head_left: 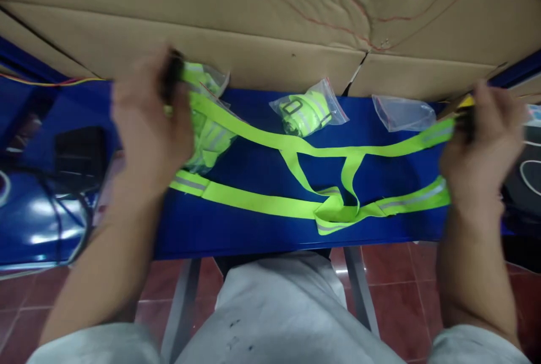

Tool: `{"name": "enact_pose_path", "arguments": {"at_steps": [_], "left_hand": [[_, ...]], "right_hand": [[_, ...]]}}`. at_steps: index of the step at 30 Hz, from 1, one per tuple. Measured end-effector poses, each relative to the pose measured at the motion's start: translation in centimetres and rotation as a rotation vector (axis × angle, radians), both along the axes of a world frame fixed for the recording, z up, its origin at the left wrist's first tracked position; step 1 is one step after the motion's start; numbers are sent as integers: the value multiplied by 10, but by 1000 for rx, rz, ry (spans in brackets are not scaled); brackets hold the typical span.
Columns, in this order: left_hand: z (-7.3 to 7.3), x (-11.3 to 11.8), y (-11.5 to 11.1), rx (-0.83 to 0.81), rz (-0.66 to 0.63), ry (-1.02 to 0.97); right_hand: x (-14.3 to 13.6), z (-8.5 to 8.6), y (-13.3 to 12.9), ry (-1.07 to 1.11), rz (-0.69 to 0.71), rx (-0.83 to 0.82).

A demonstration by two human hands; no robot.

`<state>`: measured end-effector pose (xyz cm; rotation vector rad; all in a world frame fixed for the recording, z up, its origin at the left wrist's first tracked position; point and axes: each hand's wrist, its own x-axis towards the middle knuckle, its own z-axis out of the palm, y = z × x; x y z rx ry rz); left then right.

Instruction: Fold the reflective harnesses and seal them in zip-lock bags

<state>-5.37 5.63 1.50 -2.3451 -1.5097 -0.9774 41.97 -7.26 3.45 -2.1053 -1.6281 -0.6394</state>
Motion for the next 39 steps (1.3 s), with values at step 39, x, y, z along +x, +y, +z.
{"name": "enact_pose_path", "arguments": {"at_steps": [39], "left_hand": [[-58, 109, -70, -282, -324, -163]], "right_hand": [[-197, -65, 51, 144, 547, -157]]}}
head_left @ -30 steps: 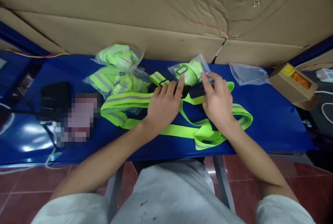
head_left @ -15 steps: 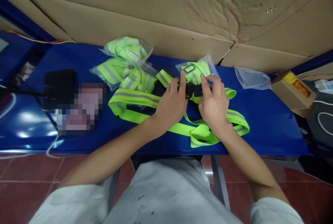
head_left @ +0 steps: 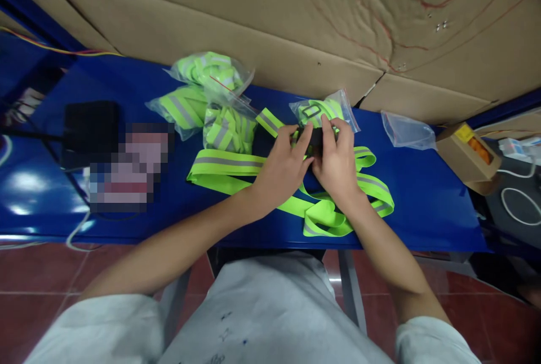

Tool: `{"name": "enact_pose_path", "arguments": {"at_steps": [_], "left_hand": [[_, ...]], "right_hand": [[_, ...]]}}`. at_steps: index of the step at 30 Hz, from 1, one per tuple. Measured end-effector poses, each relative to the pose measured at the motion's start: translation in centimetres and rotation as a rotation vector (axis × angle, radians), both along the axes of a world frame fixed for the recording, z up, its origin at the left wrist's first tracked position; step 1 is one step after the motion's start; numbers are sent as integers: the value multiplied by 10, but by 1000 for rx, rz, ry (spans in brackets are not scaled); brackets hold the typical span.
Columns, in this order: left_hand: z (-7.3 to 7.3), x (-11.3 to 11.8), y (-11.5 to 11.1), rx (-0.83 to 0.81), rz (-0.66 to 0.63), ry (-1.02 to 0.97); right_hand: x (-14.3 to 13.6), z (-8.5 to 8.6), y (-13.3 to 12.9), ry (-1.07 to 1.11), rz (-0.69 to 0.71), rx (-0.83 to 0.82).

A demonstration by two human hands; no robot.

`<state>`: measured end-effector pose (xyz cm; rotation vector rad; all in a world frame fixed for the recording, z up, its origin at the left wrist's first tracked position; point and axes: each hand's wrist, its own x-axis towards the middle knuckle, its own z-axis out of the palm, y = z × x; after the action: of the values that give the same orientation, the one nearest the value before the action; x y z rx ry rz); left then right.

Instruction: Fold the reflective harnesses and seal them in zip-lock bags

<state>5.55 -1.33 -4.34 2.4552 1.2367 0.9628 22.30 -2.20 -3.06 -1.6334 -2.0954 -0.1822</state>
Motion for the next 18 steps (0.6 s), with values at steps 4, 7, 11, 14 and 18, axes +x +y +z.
{"name": "enact_pose_path", "arguments": {"at_steps": [4, 7, 11, 14, 18], "left_hand": [[21, -15, 10, 54, 58, -59], [27, -24, 18, 74, -41, -279], [19, -25, 28, 21, -143, -548], [15, -21, 28, -38, -220, -654], [27, -23, 21, -228, -252, -708]], "right_hand": [[19, 5, 1, 209, 219, -93], [36, 5, 3, 431, 317, -195], [45, 1, 6, 713, 376, -394], [42, 3, 5, 845, 394, -480], [38, 11, -2, 985, 376, -544]]}}
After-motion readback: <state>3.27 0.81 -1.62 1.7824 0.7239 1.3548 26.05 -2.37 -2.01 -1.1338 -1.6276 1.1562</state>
